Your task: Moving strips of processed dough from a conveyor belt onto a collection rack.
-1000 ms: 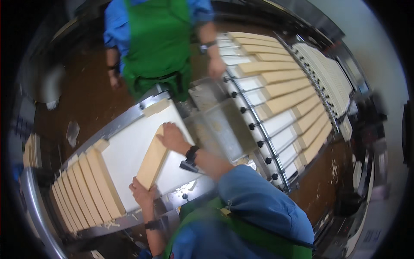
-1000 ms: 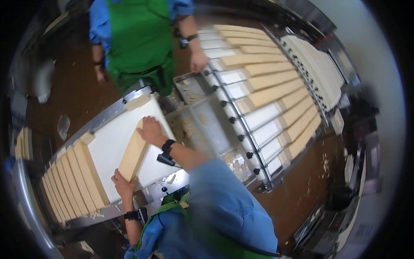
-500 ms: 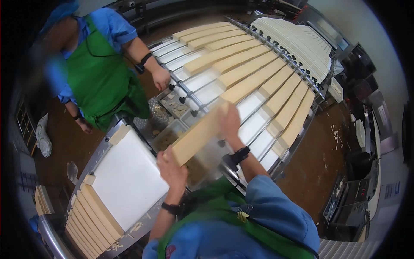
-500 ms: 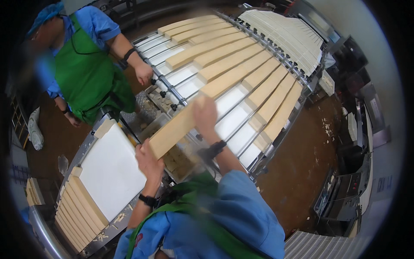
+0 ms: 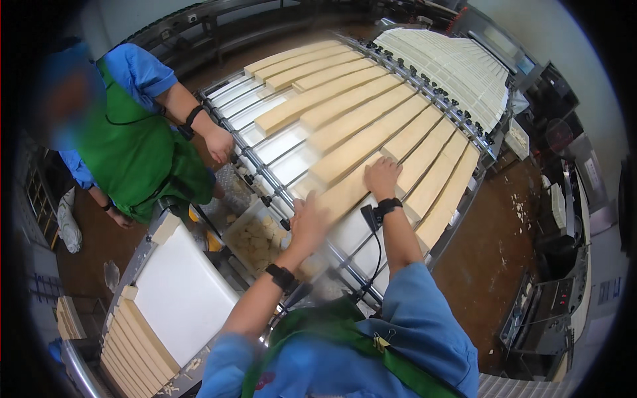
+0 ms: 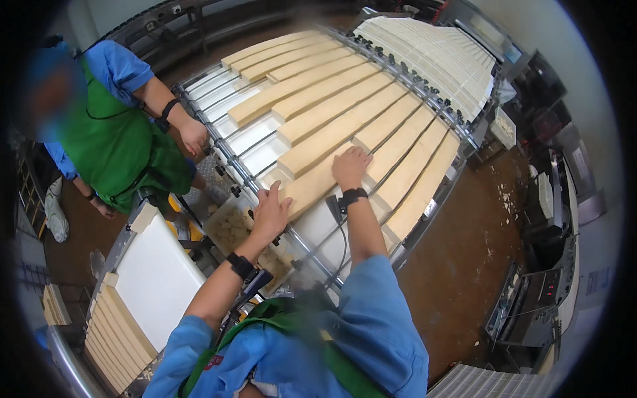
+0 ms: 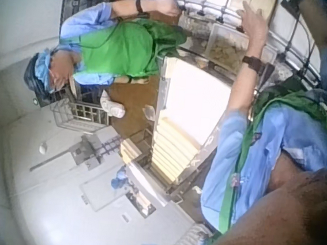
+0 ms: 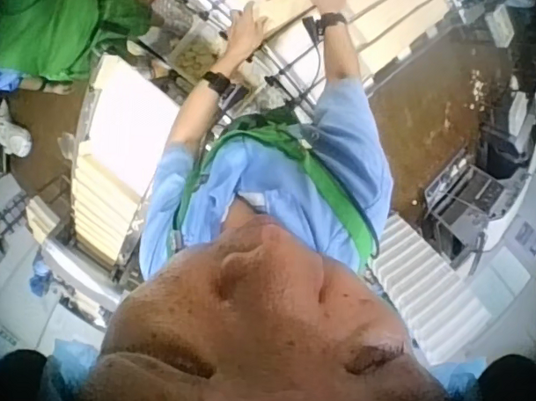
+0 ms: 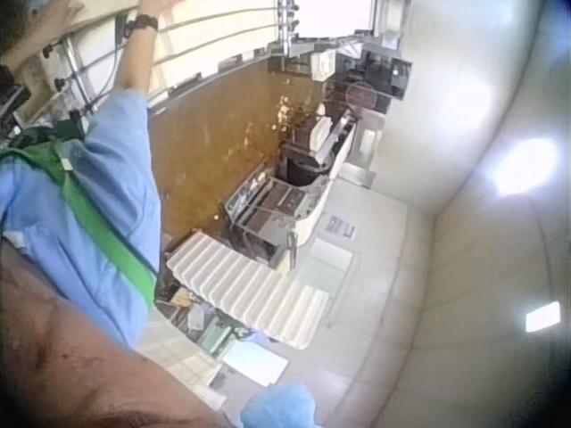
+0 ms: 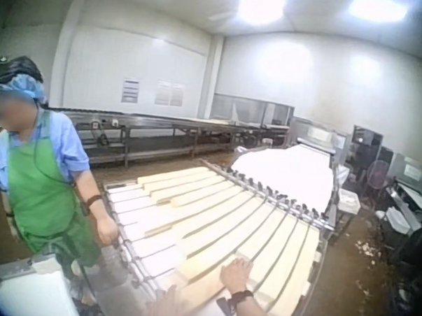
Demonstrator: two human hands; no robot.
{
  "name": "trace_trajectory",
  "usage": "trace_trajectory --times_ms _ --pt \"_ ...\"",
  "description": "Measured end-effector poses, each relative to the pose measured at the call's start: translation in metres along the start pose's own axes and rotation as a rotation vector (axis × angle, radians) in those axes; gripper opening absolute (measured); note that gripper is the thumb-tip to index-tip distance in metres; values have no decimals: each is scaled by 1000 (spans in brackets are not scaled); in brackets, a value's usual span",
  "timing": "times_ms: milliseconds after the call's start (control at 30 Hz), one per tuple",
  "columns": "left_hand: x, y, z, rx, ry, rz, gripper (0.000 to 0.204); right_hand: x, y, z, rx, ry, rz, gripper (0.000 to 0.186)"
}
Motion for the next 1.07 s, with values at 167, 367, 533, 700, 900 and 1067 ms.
trace_trajectory --times_ms 167,367,533,700,900,1067 --pt "-51 -10 17 142 51 -87 70 2 -22 -56 258 107 240 71" --pt "-44 -24 22 115 153 -193 89 -10 -65 -145 548 -204 470 77" --pt "-25 -26 17 180 96 -308 78 -11 -67 -148 606 -211 360 79" --pt "40 -87 -54 129 366 -391 72 -23 -101 -155 574 -198 138 89" --pt "115 -220 -182 316 609 -74 69 -46 -99 -130 582 38 66 85" --pt "151 -354 -380 1040 1015 328 70 -51 -140 -132 557 -5 -58 103"
Point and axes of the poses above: each hand's wrist, its own z-axis towards the middle knuckle, its own x-axis out of the back of the hand, y = z × x, the point moved 6 cm from there along z, towards the middle knuckle, and after that the axes turned 13 degrees about z, right-handed, at the moved point
